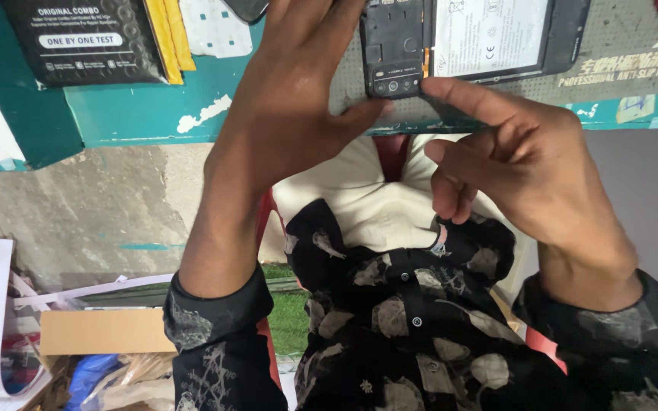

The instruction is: The person disassembles a smartphone by removing the back cover and using tweezers to detach internal components. They carefully lift and separate parts from the main body, handling the device with both hands throughout the process.

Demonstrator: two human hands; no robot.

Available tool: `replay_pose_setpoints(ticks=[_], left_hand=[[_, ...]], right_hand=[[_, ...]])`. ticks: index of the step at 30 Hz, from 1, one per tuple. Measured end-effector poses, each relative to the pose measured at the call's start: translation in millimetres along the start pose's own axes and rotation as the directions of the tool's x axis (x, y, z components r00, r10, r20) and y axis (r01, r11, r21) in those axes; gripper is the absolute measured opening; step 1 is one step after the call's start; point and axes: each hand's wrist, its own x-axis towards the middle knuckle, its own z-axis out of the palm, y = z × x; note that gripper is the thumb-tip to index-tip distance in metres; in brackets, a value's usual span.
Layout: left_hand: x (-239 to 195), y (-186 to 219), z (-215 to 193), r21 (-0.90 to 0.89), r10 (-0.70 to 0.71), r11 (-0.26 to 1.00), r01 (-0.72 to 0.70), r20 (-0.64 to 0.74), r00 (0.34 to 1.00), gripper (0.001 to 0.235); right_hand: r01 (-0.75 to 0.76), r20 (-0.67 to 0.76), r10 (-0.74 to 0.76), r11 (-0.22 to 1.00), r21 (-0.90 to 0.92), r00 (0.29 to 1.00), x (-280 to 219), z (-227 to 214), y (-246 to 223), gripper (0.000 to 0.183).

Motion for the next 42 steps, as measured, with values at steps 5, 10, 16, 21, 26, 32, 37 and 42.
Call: replay_pose_setpoints(ticks=[5,10,16,21,26,32,37,42], left_hand=[[-2,-4,2,0.002,0.018,1.0,-0.018,-0.016,1.0,0.089],[-5,-4,1,0.002,0.019,1.0,-0.019,0.005,1.0,0.087],[-4,-3,0,0.034,0.045,0.998,-0.045,0.004,0.999,0.086],[-4,-2,2,0.041,0.048,0.998,-0.048,-0.004,0.999,0.086],[-5,-3,4,0.054,0.038,0.998,-0.037,-0.009,0.999,0.087],[-6,-4,7,0.108,0.05,0.993,-0.05,0.002,0.999,0.091],[-1,0,7,0.104,0.075,0.992,-0.074,-0.012,0.997,0.095],[3,8,1,0.137,0.074,0.988,-0.07,-0.025,0.997,0.092]], right_hand=[[0.101,0.019,-0.1,0.969,-0.227,0.995,4,3,-1,0.044],[-0.006,0.028,0.005,1.0,0.023,1.0,11,-13,7,0.039],[-0.031,0.036,0.02,0.946,0.324,0.999,9,-16,16,0.039],[-0.043,0.042,0.03,0.93,0.365,0.999,9,-17,14,0.037],[-0.043,0.038,0.03,0.909,0.414,0.999,9,-19,16,0.035],[-0.038,0.091,-0.026,0.771,0.635,0.996,12,-13,10,0.035],[-0.24,0.236,0.111,0.73,0.64,0.965,13,10,28,0.031],[0.145,0.042,-0.173,0.917,0.371,0.984,3,-21,43,0.039]])
